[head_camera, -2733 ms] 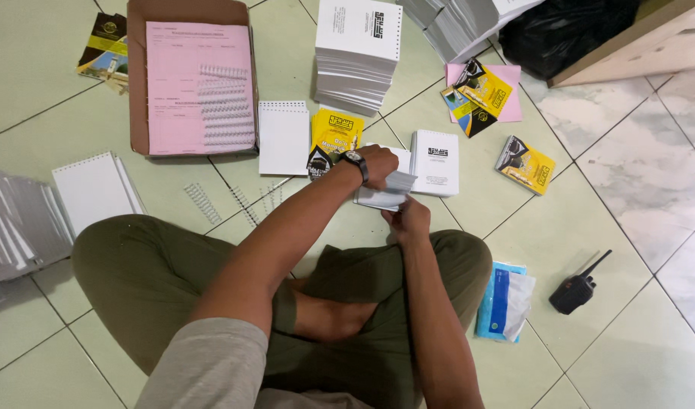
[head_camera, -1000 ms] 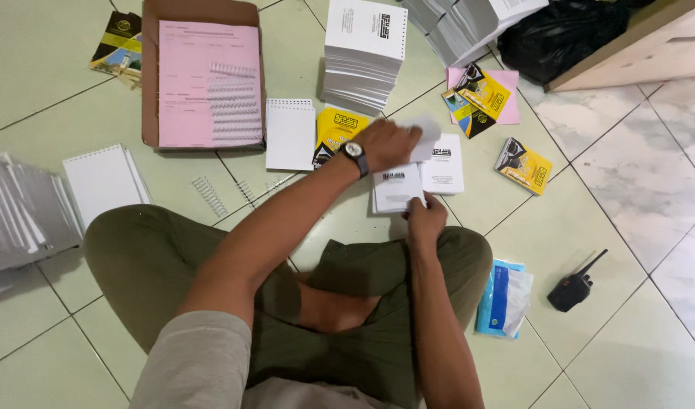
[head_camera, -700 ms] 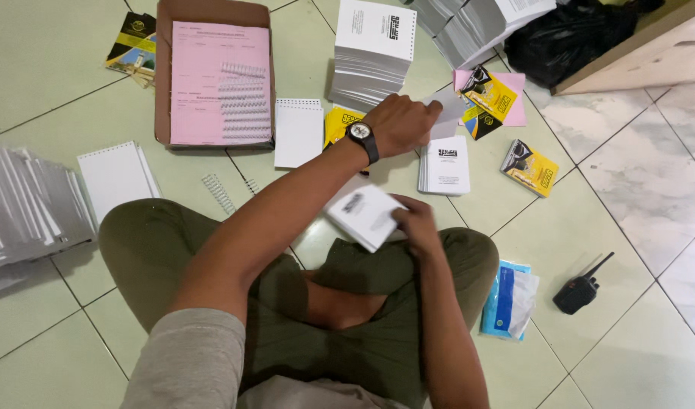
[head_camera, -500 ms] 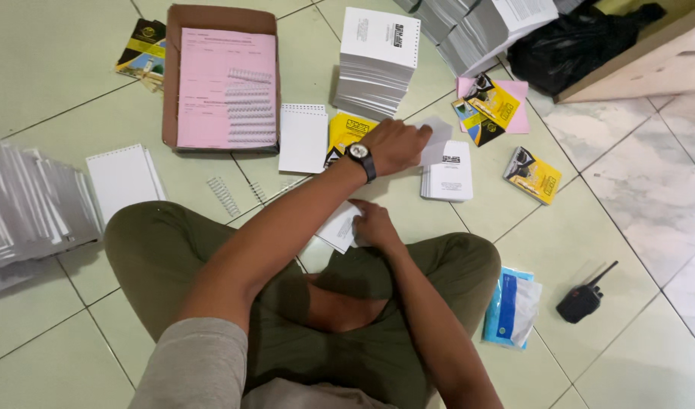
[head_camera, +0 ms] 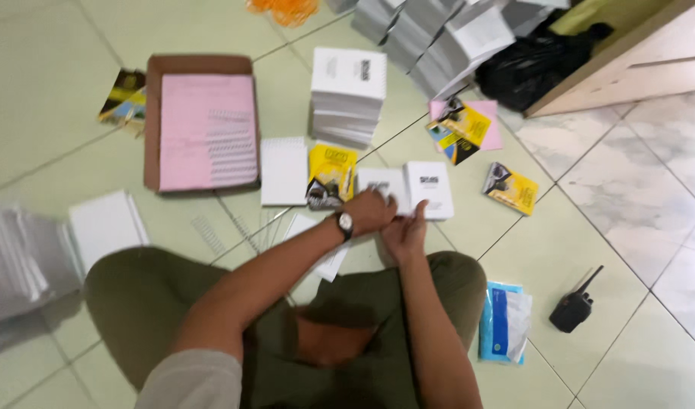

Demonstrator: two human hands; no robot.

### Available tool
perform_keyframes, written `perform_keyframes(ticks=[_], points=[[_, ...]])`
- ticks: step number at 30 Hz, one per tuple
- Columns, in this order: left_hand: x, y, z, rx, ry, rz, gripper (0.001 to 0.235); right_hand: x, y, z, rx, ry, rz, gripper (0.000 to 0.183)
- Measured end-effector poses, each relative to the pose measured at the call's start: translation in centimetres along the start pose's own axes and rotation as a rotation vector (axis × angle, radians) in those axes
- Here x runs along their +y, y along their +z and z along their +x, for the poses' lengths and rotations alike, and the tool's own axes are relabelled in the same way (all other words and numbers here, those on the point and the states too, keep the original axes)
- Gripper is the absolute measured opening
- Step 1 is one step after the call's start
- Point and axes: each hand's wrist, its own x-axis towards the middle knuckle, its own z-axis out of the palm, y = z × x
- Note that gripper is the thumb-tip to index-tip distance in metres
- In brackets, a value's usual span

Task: The person sits on the floor and assembles spiral-bound notebooks by hand. They insert metal spiral coils into the punched holes of stacked paper, then place the assembled notebooks into yellow packaging sleeves.

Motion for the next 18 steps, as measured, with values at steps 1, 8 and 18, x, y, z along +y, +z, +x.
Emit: perform_keyframes(ticks=[1,8,18], points=[[0.1,-0.1,-0.4,0.006,0.019,0.008,0.037,-0.1,0.4,-0.2,-0.008,-0.017,0.009,0.074],[0.2,-0.5,-1.8,-0.178,-0.09,-0.105,0.031,0.2,-2.4,1.6,0.152,0.1,-0.005,0.083],[-3.7,-1.1,1.2,-0.468,-0.346,-0.315,0.03,0.7,-4.9,2.4,0.234,0.097,-0.011,0.074]])
